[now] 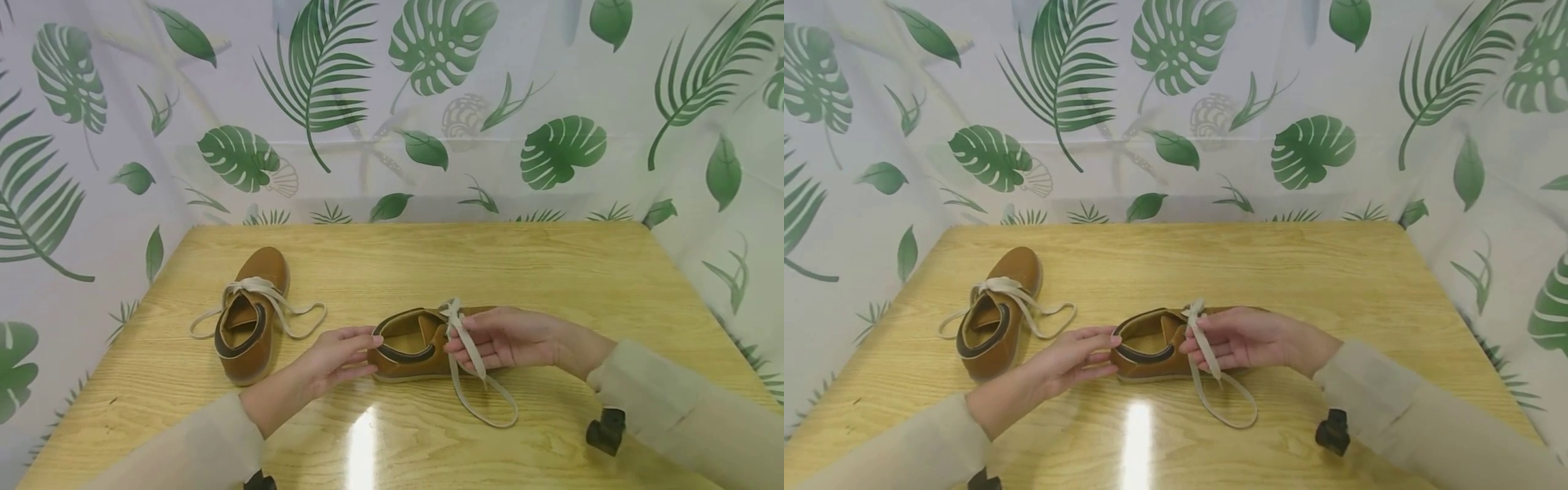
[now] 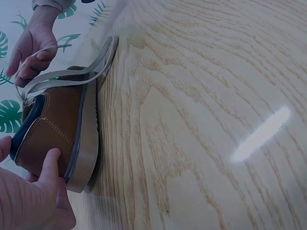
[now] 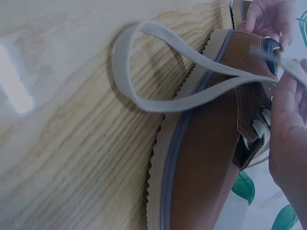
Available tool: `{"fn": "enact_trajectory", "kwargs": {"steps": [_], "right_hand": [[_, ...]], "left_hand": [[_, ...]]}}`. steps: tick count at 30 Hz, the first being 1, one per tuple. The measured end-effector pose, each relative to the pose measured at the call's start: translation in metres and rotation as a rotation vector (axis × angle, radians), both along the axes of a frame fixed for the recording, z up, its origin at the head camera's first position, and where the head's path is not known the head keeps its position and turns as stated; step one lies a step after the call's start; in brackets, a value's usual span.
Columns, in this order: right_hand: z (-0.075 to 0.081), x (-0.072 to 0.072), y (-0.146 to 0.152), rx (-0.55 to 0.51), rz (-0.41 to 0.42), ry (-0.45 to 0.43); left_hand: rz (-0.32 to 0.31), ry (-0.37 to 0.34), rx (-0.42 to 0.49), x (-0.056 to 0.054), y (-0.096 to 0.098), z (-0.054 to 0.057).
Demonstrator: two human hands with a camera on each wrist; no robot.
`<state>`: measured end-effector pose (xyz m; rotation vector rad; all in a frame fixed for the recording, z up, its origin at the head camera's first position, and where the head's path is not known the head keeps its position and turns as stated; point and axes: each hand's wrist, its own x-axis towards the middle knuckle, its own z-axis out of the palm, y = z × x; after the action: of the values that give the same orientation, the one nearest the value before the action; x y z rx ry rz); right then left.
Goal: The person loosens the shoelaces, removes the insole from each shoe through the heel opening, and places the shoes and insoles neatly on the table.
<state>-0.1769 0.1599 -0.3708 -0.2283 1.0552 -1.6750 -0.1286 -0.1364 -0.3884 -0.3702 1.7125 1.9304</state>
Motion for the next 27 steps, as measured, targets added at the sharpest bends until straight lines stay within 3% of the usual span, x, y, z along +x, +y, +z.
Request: {"fn": "enact_trajectory", "kwargs": {"steps": [9,14,17,23,27], "right_hand": [[-0.010,0.007,-0.010,-0.150,0.072,-0.041],[-0.009,0.009,-0.011,-0.188,0.050,-0.054],[-0.007,0.009,-0.010,-0.229,-0.016,-0.105],[-0.007,0.008,-0.007,-0.386,-0.248,-0.286],[-0.011,0.008,-0.007,-0.407,-0.365,-0.330]], "left_hand": [[-0.004,0.003,-0.011,0.000,0.001,0.001],[-0.007,0.002,-0.013,0.000,0.002,0.001],[-0.009,0.001,-0.014,0.000,0.002,0.001],[0.001,-0.001,-0.025,-0.001,0.002,0.002],[0.004,0.007,-0.033,-0.001,0.002,0.001]]}}
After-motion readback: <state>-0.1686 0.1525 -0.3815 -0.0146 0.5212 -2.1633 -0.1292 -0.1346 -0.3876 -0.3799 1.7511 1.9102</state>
